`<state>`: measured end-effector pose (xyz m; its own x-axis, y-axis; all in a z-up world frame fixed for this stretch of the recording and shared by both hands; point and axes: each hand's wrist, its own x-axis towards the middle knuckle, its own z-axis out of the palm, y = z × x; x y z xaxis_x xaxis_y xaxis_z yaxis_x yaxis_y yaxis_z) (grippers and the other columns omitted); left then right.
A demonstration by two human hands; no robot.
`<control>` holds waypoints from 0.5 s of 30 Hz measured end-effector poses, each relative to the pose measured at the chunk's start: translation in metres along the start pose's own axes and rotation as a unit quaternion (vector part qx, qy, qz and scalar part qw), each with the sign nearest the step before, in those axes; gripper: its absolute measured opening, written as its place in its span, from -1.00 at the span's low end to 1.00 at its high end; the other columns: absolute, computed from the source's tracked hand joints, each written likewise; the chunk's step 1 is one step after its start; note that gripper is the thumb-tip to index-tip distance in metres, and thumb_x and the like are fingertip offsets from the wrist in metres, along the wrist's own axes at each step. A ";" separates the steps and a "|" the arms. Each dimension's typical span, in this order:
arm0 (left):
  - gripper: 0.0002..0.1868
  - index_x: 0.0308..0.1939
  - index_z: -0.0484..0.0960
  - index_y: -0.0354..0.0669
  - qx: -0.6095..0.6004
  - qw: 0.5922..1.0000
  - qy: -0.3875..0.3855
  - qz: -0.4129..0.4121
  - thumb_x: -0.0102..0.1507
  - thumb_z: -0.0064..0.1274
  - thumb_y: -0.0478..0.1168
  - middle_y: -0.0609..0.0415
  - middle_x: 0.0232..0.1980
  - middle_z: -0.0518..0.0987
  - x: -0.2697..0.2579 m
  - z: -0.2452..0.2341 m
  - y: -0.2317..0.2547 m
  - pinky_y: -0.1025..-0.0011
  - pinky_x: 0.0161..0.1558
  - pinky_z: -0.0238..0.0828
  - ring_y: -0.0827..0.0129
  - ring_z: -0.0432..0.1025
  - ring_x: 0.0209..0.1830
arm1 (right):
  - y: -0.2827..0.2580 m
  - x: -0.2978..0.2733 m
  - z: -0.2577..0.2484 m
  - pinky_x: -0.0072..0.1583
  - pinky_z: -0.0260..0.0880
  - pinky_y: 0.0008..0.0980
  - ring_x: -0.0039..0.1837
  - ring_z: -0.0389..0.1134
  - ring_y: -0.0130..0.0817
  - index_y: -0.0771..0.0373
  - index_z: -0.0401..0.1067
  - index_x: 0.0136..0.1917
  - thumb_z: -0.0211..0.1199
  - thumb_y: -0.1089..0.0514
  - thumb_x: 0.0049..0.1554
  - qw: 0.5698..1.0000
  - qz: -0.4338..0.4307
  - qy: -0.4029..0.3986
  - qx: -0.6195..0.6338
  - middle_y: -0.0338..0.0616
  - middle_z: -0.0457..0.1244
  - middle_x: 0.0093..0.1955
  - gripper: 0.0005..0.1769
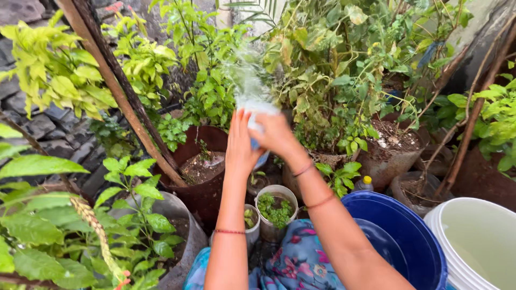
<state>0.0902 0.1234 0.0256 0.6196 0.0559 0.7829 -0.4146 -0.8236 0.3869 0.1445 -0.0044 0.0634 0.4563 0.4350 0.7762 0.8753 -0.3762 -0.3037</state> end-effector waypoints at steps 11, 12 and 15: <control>0.10 0.41 0.24 -0.26 -0.005 0.996 -0.002 -0.086 -0.15 0.47 -0.17 -0.21 0.51 0.24 -0.127 0.036 0.004 -0.07 0.46 0.00 -0.15 0.11 0.53 | 0.014 -0.130 0.040 0.43 0.03 0.13 0.27 0.33 0.02 0.29 0.52 0.03 0.32 -0.03 0.11 0.994 0.061 -0.083 -0.024 0.06 0.38 0.07 -0.63; 0.10 0.41 0.24 -0.26 -0.005 0.996 -0.002 -0.086 -0.15 0.47 -0.17 -0.20 0.51 0.24 -0.126 0.032 0.014 -0.07 0.46 0.00 -0.15 0.11 0.53 | 0.005 -0.133 0.029 0.40 -0.03 0.21 0.29 0.31 0.04 0.28 0.54 0.03 0.34 -0.03 0.09 0.996 0.041 -0.064 -0.037 0.08 0.38 0.06 -0.63; 0.05 0.36 0.28 -0.21 -0.003 0.997 0.003 -0.076 -0.17 0.45 -0.19 -0.18 0.46 0.28 -0.115 0.012 0.047 -0.10 0.45 0.00 -0.16 0.11 0.51 | -0.027 -0.126 -0.007 0.34 0.13 0.05 0.33 0.30 0.04 0.28 0.51 0.07 0.35 -0.01 0.13 0.999 0.038 -0.018 -0.007 0.02 0.37 0.10 -0.65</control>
<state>0.0074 0.0720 -0.0517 0.6712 0.1828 0.7184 -0.3210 -0.8018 0.5040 0.0627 -0.0551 -0.0221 0.5265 0.4343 0.7309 0.8362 -0.4198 -0.3529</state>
